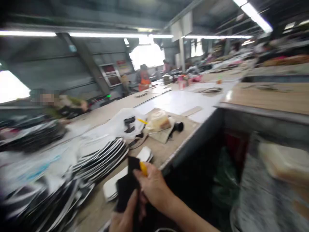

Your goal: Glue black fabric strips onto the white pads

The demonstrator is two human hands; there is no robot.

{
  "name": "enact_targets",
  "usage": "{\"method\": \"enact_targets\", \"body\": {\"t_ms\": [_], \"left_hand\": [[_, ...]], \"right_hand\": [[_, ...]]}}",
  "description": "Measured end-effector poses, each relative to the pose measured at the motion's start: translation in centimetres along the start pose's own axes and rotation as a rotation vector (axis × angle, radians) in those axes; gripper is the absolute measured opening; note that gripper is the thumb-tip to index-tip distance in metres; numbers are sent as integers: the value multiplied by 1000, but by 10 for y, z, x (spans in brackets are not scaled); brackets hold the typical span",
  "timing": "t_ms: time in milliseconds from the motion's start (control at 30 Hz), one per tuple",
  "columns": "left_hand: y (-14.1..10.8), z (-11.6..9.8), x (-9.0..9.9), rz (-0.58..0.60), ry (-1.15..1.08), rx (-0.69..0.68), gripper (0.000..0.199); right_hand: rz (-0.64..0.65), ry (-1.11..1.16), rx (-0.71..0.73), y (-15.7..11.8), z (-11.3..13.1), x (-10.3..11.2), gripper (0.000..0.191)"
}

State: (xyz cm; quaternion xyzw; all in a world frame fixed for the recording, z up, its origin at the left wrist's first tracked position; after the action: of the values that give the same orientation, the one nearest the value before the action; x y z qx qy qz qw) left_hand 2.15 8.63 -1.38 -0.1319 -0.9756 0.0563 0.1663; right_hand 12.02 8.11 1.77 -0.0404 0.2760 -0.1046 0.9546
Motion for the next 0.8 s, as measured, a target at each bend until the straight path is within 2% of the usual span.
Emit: {"method": "enact_targets", "body": {"t_ms": [67, 133, 233, 333, 433, 500, 567, 633, 700, 800], "left_hand": [[11, 22, -3, 129, -126, 7, 53], [20, 45, -6, 161, -262, 38, 55], [22, 79, -6, 144, -391, 125, 56], [16, 109, 18, 52, -405, 257, 57], [21, 124, 72, -132, -279, 329, 54], [32, 123, 113, -314, -216, 305, 50], [48, 126, 138, -412, -186, 355, 42], [68, 125, 146, -406, -180, 372, 44], [87, 123, 146, -353, -179, 362, 48], [105, 123, 141, -293, -167, 373, 42]], "right_hand": [[-57, -47, 8, 21, -16, 4, 47], [-130, -119, 17, 40, -23, 15, 43], [-172, -163, 11, 66, -22, 24, 42], [-141, -243, 9, 93, -13, 23, 43], [30, -612, -39, 123, -13, 12, 37], [236, -868, -64, 139, -24, -4, 34], [417, -1009, -102, 151, -41, -19, 31], [528, -1087, -163, 160, -60, -32, 29], [589, -1152, -223, 170, -76, -43, 27], [708, -1223, -325, 179, -100, -57, 24]]}}
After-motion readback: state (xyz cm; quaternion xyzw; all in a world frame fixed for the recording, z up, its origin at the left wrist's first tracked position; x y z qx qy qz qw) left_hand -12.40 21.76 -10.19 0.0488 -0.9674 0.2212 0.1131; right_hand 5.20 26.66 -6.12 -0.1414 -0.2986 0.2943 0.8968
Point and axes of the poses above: each hand's wrist, its own y-axis towards the middle knuckle, its own x-axis out of the back of the hand, z = x × y, the point moved 9 cm from there along y, towards the middle knuckle, and after that the axes turned 8 degrees about y, right-handed, at the moved point
